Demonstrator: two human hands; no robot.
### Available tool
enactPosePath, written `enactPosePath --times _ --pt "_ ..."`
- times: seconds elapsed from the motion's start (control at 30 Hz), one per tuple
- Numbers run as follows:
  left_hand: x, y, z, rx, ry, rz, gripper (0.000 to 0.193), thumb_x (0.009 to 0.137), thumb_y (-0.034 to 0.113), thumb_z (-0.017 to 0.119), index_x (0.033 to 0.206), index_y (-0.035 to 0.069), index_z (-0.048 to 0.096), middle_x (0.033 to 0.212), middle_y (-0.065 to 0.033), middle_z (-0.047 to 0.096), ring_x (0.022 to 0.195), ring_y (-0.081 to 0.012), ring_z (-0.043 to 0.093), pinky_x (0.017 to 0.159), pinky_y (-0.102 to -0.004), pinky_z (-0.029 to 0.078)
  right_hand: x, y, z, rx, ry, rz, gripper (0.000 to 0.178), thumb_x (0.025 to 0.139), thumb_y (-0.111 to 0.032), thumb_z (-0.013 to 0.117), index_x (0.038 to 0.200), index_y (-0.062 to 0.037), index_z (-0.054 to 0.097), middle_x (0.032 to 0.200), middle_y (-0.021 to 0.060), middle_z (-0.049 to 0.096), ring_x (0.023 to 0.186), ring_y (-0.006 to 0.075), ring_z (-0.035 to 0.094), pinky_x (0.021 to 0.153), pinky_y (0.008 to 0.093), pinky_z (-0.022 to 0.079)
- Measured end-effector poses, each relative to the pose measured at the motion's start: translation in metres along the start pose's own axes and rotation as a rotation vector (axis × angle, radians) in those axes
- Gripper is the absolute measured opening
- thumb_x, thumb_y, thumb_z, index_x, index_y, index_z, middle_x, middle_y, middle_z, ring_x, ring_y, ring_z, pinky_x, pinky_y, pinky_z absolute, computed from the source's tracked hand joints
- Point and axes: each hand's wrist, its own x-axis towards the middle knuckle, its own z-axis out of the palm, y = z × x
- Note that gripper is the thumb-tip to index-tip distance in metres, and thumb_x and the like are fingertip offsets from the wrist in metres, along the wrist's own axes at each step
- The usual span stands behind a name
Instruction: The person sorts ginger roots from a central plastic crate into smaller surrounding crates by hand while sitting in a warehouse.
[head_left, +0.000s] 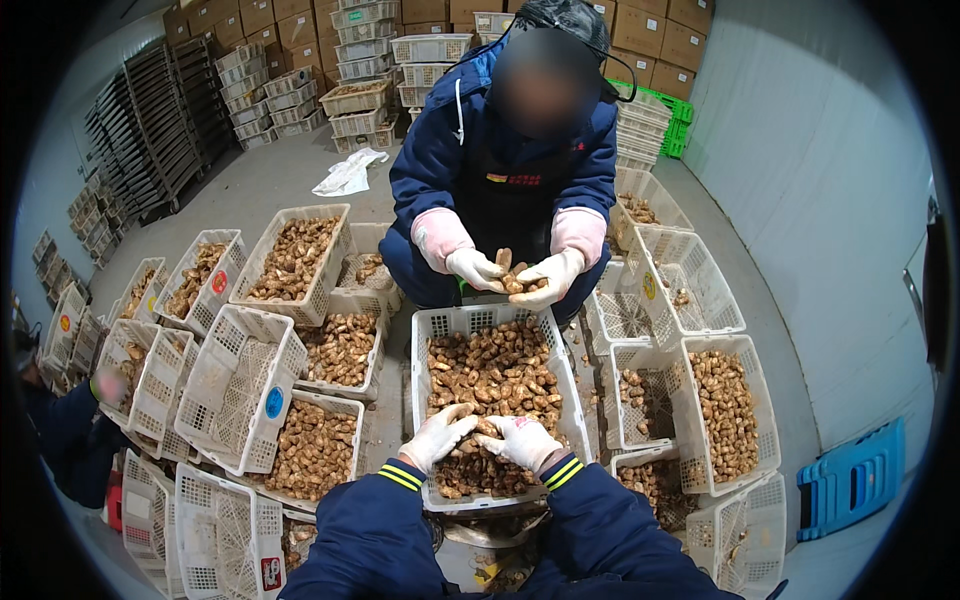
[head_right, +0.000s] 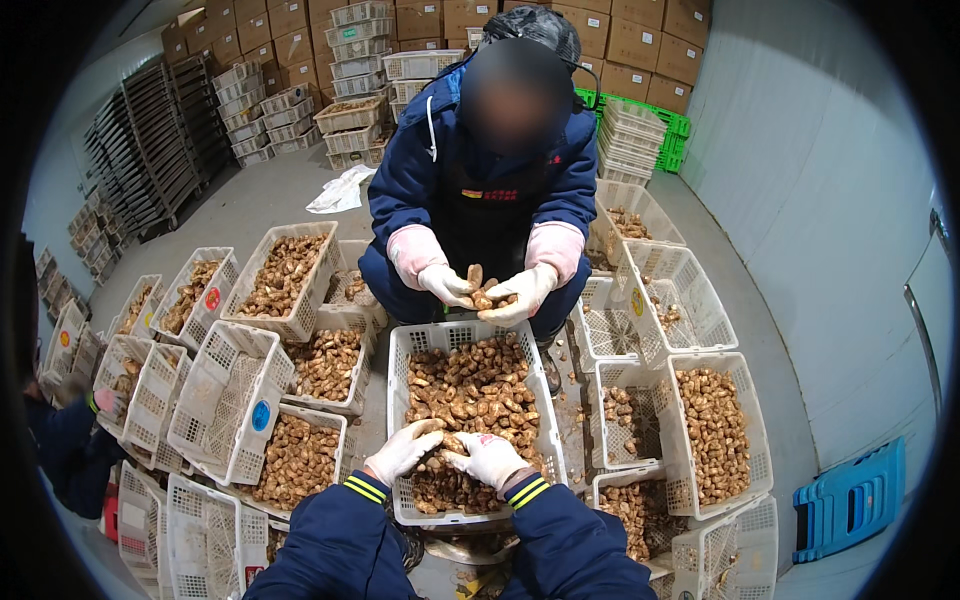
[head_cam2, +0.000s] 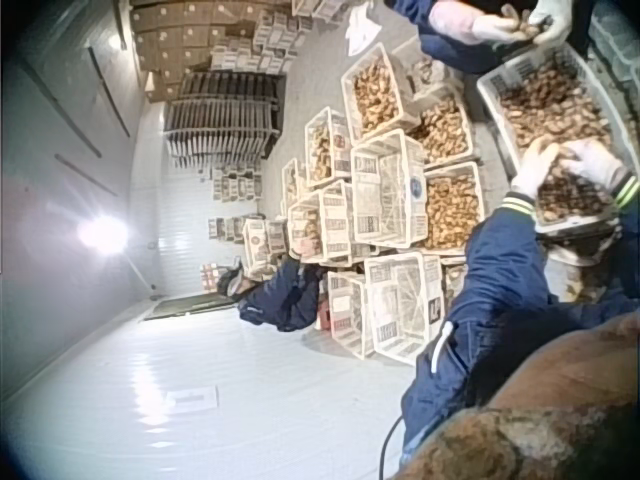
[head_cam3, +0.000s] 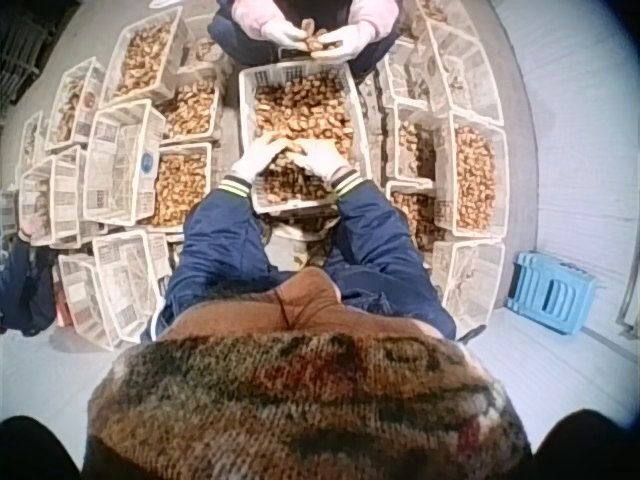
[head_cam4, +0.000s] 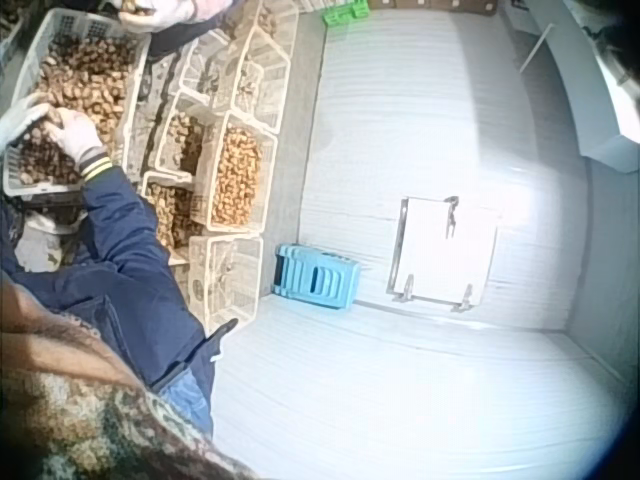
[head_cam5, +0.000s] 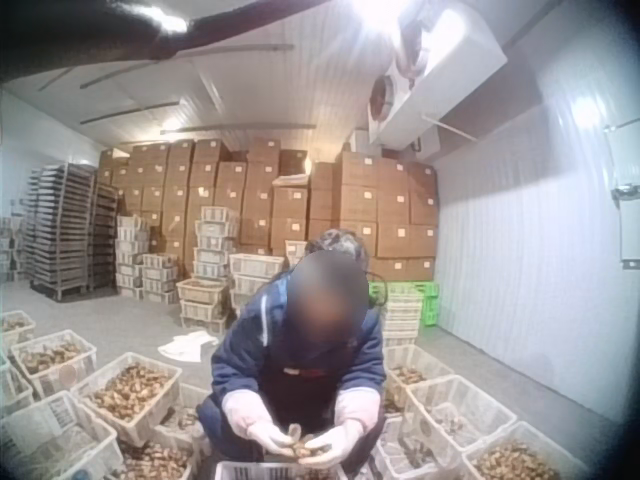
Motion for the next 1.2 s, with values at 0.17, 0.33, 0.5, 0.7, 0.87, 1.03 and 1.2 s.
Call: enactPosePath --times 0.17,0.33,0.5,0.7,0.87,1.03,1.2 --pt "0.005 -0.010 -0.004 0.189 0.033 0.108 0.052 0.099 0.027 0.062 0.137 -0.005 0.051 0.130 -0.0155 0.061 0.118 -0.0189 0.057 0.102 -0.0300 0.044 0.002 0.002 0.005 -0.098 0.029 0.005 0.057 0.096 -0.057 0.049 0.130 -0.0121 0.056 0.107 0.0202 0.069 0.101 0.0360 0.066 0.087 0.0450 0.052" --pt "0.014 -0.027 -0.006 0.183 0.044 0.106 0.052 0.098 0.028 0.062 0.138 -0.005 0.050 0.129 -0.0143 0.061 0.117 -0.0176 0.057 0.102 -0.0294 0.044 0.000 -0.004 0.002 -0.104 0.032 -0.016 0.056 0.097 -0.057 0.049 0.128 -0.0112 0.056 0.107 0.0200 0.070 0.100 0.0361 0.066 0.086 0.0456 0.052" --pt "0.012 -0.024 -0.004 0.222 0.062 0.107 0.052 0.098 0.028 0.064 0.137 -0.003 0.052 0.129 -0.0141 0.062 0.116 -0.0171 0.058 0.100 -0.0288 0.045 0.002 0.001 0.009 -0.146 0.055 -0.016 0.055 0.097 -0.057 0.049 0.127 -0.0119 0.057 0.106 0.0195 0.070 0.099 0.0359 0.067 0.085 0.0449 0.052" --pt "-0.008 0.010 0.000 0.281 0.074 0.078 0.052 0.097 0.028 0.065 0.138 -0.002 0.053 0.128 -0.0153 0.063 0.114 -0.0182 0.059 0.100 -0.0291 0.045 0.001 0.007 0.010 -0.059 0.062 -0.069 0.057 0.096 -0.058 0.050 0.130 -0.0112 0.056 0.105 0.0193 0.070 0.100 0.0354 0.067 0.085 0.0446 0.052" --pt "0.007 -0.019 -0.011 0.203 0.112 0.123 0.052 0.097 0.027 0.065 0.138 -0.003 0.052 0.127 -0.0147 0.063 0.116 -0.0176 0.058 0.100 -0.0281 0.045 -0.002 -0.014 -0.002 -0.041 0.000 0.002 0.056 0.097 -0.054 0.050 0.130 -0.0100 0.055 0.106 0.0209 0.069 0.099 0.0362 0.067 0.085 0.0450 0.052" --pt "0.001 -0.001 -0.005 0.076 0.123 0.106 0.055 0.097 0.029 0.064 0.140 -0.003 0.049 0.134 -0.0159 0.059 0.122 -0.0194 0.055 0.103 -0.0297 0.043 0.004 0.007 0.012 -0.087 0.107 -0.069 0.047 0.099 -0.050 0.050 0.120 -0.0088 0.058 0.095 0.0209 0.070 0.091 0.0372 0.067 0.079 0.0456 0.052" --pt "-0.010 0.013 -0.004 0.034 0.081 0.037 0.059 0.098 0.036 0.062 0.141 -0.003 0.049 0.134 -0.0162 0.059 0.124 -0.0227 0.055 0.104 -0.0304 0.043 0.007 0.011 0.017 -0.083 0.174 -0.082 0.043 0.099 -0.049 0.051 0.112 -0.0087 0.059 0.085 0.0176 0.069 0.082 0.0364 0.068 0.074 0.0452 0.052"
